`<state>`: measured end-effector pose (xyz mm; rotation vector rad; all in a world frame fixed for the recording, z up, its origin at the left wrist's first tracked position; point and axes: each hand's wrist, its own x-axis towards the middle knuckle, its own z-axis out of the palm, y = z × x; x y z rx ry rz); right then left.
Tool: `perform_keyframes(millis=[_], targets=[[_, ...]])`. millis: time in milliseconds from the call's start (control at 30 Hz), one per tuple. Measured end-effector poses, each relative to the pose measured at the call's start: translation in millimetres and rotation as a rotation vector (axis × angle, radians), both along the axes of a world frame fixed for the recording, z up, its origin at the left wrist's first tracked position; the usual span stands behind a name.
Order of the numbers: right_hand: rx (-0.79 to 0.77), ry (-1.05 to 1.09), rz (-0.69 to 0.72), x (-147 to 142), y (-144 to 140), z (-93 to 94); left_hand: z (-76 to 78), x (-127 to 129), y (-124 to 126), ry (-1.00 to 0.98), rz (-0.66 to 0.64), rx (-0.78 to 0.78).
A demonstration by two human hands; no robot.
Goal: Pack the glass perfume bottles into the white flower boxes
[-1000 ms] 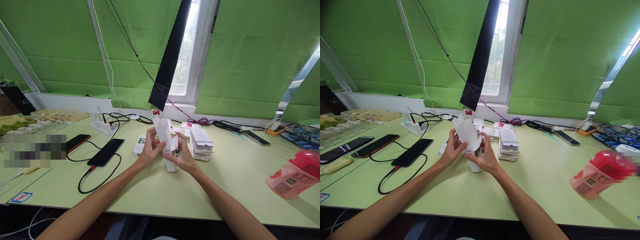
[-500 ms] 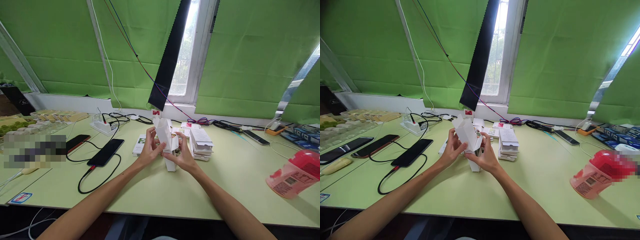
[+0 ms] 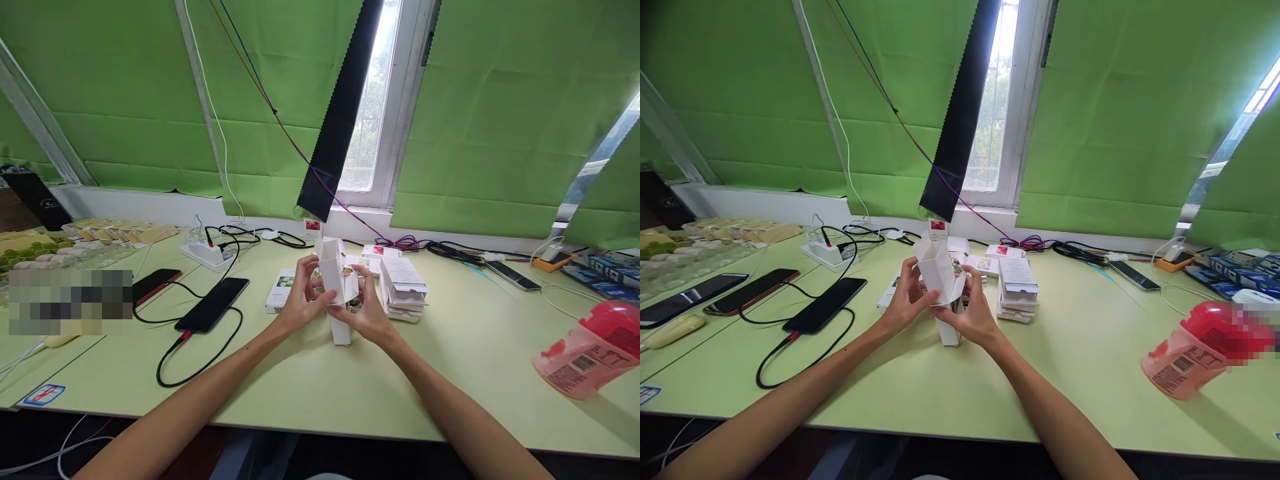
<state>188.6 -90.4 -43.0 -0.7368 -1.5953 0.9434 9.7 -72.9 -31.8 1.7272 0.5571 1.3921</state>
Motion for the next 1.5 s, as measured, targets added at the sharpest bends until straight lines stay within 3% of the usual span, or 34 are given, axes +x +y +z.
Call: perform_keyframes(millis=[500, 1067, 1500], targets=[[0.005, -0.015, -0.014, 0.9, 1.3, -2.8, -1.3, -0.2, -1.6, 0.052, -0.022, -0.048], [0.007, -0.117, 0.033, 0.5, -5.6, 0.5, 19.5, -6.3, -6.7, 0.003, 0.214, 0.152], [0.020, -0.116, 0.047, 0.5, -5.8, 3.0, 7.3, -6.6, -3.1, 0.043, 0.185, 0.105]])
